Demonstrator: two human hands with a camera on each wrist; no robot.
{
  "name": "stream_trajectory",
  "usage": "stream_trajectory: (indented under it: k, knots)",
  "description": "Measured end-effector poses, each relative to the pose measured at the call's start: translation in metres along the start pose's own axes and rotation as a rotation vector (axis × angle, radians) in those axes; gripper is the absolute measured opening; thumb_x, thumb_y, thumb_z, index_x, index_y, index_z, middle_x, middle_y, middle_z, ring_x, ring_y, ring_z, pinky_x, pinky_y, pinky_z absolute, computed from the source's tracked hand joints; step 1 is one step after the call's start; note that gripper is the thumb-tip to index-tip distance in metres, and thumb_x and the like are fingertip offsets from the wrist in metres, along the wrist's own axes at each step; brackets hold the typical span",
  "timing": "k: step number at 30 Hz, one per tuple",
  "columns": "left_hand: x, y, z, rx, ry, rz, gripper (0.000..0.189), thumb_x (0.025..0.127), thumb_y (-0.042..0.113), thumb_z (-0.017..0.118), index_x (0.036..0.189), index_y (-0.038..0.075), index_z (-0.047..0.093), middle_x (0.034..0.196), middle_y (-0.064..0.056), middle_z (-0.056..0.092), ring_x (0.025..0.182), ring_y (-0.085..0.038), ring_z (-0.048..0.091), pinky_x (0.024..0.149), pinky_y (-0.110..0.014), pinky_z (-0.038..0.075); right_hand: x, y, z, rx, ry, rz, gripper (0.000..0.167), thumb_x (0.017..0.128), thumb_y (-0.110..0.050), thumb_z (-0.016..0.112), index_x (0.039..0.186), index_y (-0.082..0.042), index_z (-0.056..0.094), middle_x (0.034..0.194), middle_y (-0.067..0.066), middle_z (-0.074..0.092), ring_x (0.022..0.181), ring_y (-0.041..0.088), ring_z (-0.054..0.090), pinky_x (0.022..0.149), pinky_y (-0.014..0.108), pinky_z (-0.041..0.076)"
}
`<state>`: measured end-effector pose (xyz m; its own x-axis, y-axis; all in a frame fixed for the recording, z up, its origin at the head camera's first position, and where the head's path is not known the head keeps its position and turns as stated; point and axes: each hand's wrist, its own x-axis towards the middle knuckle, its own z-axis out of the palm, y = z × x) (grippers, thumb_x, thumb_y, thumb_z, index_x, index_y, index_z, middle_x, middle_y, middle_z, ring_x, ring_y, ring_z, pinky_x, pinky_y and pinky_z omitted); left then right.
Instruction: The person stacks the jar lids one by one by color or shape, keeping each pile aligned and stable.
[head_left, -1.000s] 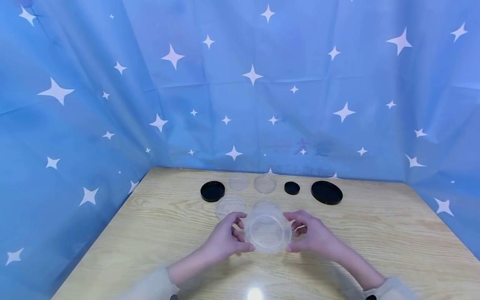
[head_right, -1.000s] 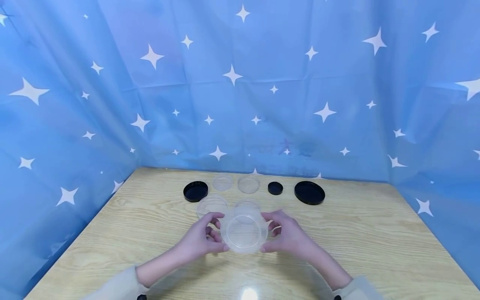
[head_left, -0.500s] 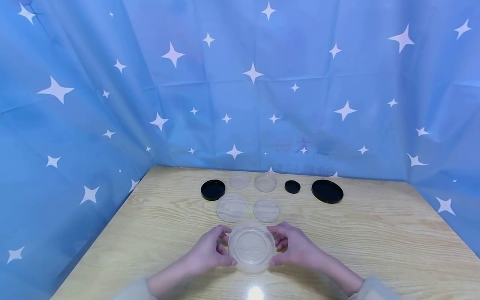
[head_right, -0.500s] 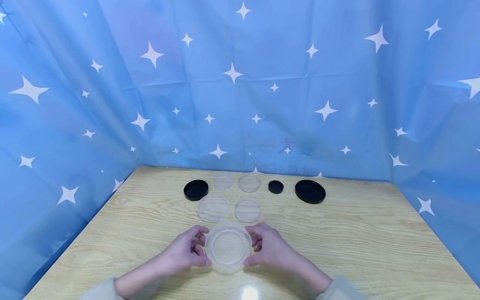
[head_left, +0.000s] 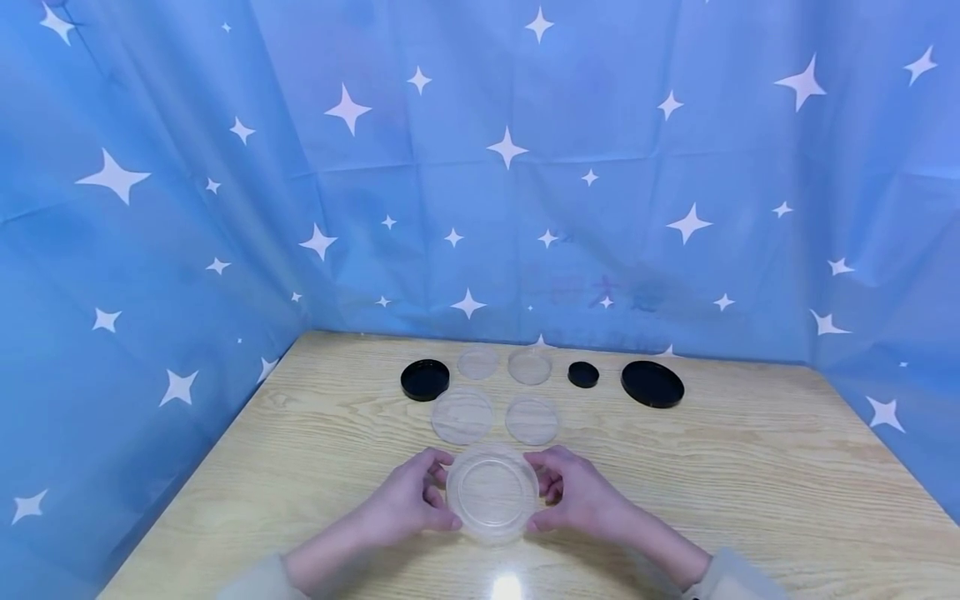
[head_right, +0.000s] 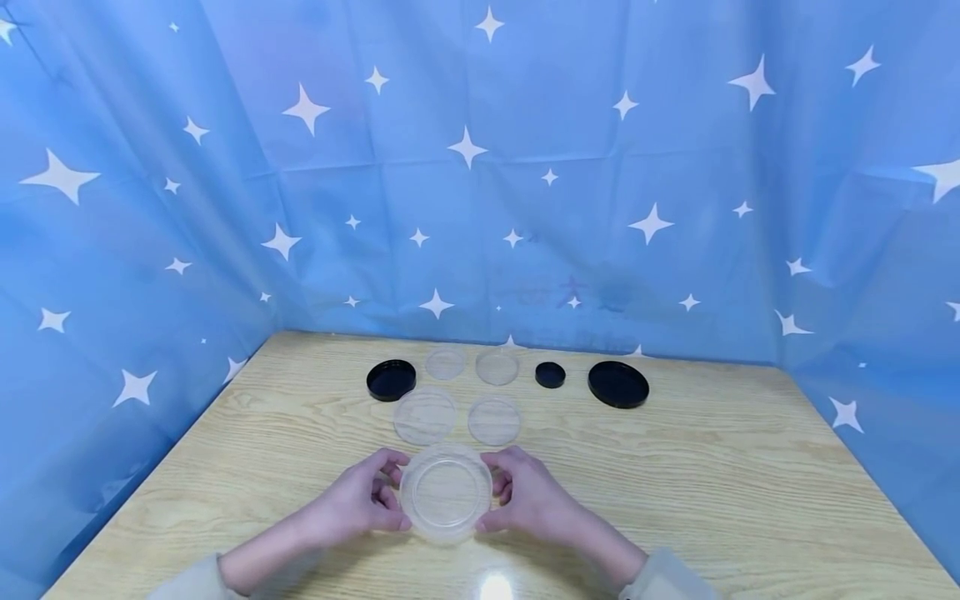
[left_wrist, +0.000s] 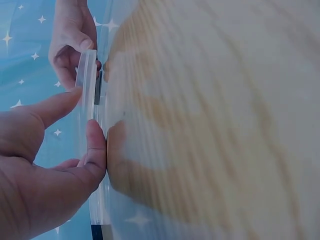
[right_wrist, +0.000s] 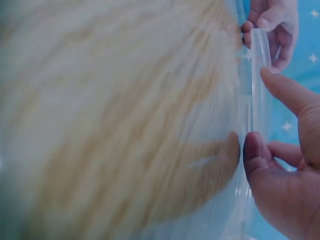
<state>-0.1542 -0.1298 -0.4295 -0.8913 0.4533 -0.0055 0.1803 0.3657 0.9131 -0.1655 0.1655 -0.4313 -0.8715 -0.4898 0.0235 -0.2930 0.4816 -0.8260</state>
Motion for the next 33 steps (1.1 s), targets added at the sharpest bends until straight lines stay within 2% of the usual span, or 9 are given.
stream_trajectory:
  k: [10,20,33]
  knots:
    - [0.0014,-0.0022,-0.0043,0.017,-0.026,-0.014,0.078,0.071,0.000,0.089,0.136,-0.009,0.047,0.111,-0.012,0.054,0.083,-0.019,0.062,0.066,-0.024,0.052,0.0017,-0.0003,0.0033,0.017,-0.024,0.001,0.083,0.071,-0.007,0.093,0.141,0.011,0.052,0.101,0.006,0.055,0.084,0.017,0.058,0.073,0.025,0.053]
    - [0.0029,-0.0034,-0.0099,-0.009,-0.032,-0.008,0.078,0.070,-0.006,0.087,0.135,-0.012,0.046,0.111,-0.014,0.053,0.082,-0.019,0.063,0.064,-0.024,0.051,0.0064,0.0003,0.0047,-0.040,-0.018,-0.019,0.083,0.070,-0.013,0.093,0.139,0.011,0.053,0.101,0.004,0.056,0.084,0.013,0.058,0.074,0.024,0.053]
    - [0.0061,-0.0071,-0.0079,0.022,-0.032,-0.006,0.079,0.069,-0.003,0.086,0.136,-0.013,0.046,0.114,-0.014,0.053,0.081,-0.017,0.061,0.065,-0.023,0.051,0.0067,-0.0007,0.0044,-0.036,-0.020,-0.018,0.081,0.072,-0.013,0.091,0.139,0.012,0.053,0.101,0.005,0.056,0.086,0.016,0.057,0.075,0.025,0.053]
